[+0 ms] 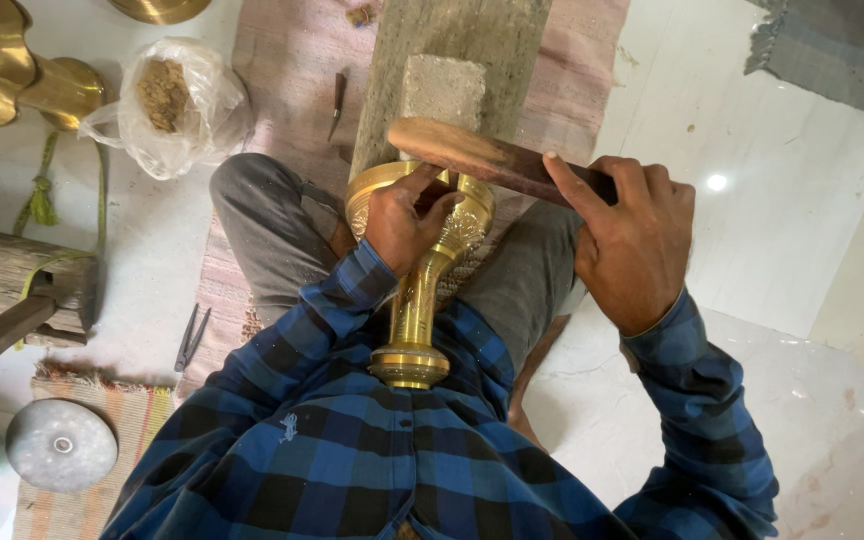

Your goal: The person sits on the floor holding a brass vase between their legs and decorates its flared rim by hammering a small punch against the metal with a wooden mallet, working around the rim section by section.

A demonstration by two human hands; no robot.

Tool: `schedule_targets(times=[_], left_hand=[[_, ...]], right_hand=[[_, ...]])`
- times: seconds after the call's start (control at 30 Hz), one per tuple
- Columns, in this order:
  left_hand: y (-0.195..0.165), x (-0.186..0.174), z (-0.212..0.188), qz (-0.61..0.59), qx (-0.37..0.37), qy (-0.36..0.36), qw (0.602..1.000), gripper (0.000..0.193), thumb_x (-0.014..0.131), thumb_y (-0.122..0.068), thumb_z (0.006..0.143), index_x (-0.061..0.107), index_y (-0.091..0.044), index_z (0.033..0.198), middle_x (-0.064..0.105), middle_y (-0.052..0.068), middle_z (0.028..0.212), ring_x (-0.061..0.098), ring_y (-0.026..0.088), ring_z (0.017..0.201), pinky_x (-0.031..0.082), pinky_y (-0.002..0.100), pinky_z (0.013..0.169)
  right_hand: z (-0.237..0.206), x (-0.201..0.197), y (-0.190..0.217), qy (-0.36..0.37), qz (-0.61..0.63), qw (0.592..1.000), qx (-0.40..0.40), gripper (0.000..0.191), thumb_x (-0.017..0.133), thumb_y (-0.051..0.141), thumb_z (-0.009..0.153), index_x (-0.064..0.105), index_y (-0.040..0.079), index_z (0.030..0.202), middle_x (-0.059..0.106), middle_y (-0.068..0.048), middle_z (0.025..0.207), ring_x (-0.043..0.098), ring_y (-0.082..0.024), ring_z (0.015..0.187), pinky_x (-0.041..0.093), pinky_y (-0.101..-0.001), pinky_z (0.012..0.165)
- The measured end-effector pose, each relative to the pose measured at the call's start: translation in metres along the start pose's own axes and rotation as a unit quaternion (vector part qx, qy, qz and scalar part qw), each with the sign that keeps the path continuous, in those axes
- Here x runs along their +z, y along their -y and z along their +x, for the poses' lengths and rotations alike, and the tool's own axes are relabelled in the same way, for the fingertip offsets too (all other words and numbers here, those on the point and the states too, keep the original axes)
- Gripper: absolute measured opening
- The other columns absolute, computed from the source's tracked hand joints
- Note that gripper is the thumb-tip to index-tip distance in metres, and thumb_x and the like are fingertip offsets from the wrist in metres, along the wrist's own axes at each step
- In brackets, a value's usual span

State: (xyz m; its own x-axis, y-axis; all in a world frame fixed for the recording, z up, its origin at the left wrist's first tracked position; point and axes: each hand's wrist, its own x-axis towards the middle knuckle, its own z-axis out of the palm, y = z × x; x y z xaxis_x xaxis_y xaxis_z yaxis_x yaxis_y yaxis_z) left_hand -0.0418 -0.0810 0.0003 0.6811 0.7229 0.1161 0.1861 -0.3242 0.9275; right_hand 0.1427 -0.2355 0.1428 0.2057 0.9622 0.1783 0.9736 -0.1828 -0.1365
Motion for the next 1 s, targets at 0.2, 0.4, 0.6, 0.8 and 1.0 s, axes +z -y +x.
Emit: schedule_targets(times=[0.2,0.4,0.6,0.8,1.0], left_hand=[[-0.007,-0.002,0.002,0.003,0.016,-0.001,1.0,0.042,0.08,-0.008,0.091,0.066,-0.002,0.13,0.078,0.018,0.105,0.08,0.022,0.09,0.066,0.033,0.078],[-0.012,-0.005,0.004,0.003,-0.026,0.026,0.999,0.042,0.079,-0.008,0.092,0.066,-0.004,0.131,0.079,0.017,0.102,0.081,0.022,0.086,0.066,0.032,0.076],[-0.011,-0.006,0.005,-0.007,-0.013,0.028,0.999,0.047,0.078,-0.006,0.09,0.064,-0.003,0.135,0.079,0.018,0.103,0.08,0.023,0.086,0.065,0.033,0.077],[-0.008,-0.003,0.004,0.019,-0.012,0.031,0.999,0.046,0.08,-0.01,0.091,0.065,-0.003,0.134,0.078,0.019,0.105,0.08,0.023,0.089,0.066,0.034,0.078],[-0.009,-0.004,0.004,0.006,0.022,0.039,0.999,0.046,0.079,-0.009,0.092,0.064,-0.002,0.134,0.076,0.02,0.113,0.079,0.024,0.096,0.066,0.034,0.082]], right_hand=[[-0.001,0.003,0.0,-0.001,0.044,0.999,0.026,0.073,0.066,-0.005,0.084,0.062,0.022,0.152,0.062,-0.01,0.117,0.057,-0.029,0.101,0.041,-0.0423,0.089],[-0.002,0.005,-0.003,0.015,0.052,0.998,0.027,0.072,0.065,-0.005,0.086,0.061,0.021,0.153,0.062,-0.011,0.117,0.057,-0.029,0.101,0.041,-0.0415,0.088],[-0.004,0.012,-0.006,-0.019,0.118,0.992,0.049,0.072,0.064,-0.005,0.089,0.058,0.018,0.157,0.061,-0.012,0.121,0.057,-0.028,0.106,0.043,-0.0398,0.094],[-0.006,0.012,-0.002,-0.029,0.164,0.984,0.065,0.07,0.062,-0.005,0.089,0.059,0.02,0.154,0.06,-0.013,0.123,0.058,-0.027,0.108,0.046,-0.0387,0.093],[-0.011,0.013,-0.003,-0.026,0.075,0.996,0.037,0.071,0.066,-0.006,0.087,0.061,0.02,0.153,0.062,-0.012,0.121,0.058,-0.029,0.106,0.043,-0.0422,0.089]])
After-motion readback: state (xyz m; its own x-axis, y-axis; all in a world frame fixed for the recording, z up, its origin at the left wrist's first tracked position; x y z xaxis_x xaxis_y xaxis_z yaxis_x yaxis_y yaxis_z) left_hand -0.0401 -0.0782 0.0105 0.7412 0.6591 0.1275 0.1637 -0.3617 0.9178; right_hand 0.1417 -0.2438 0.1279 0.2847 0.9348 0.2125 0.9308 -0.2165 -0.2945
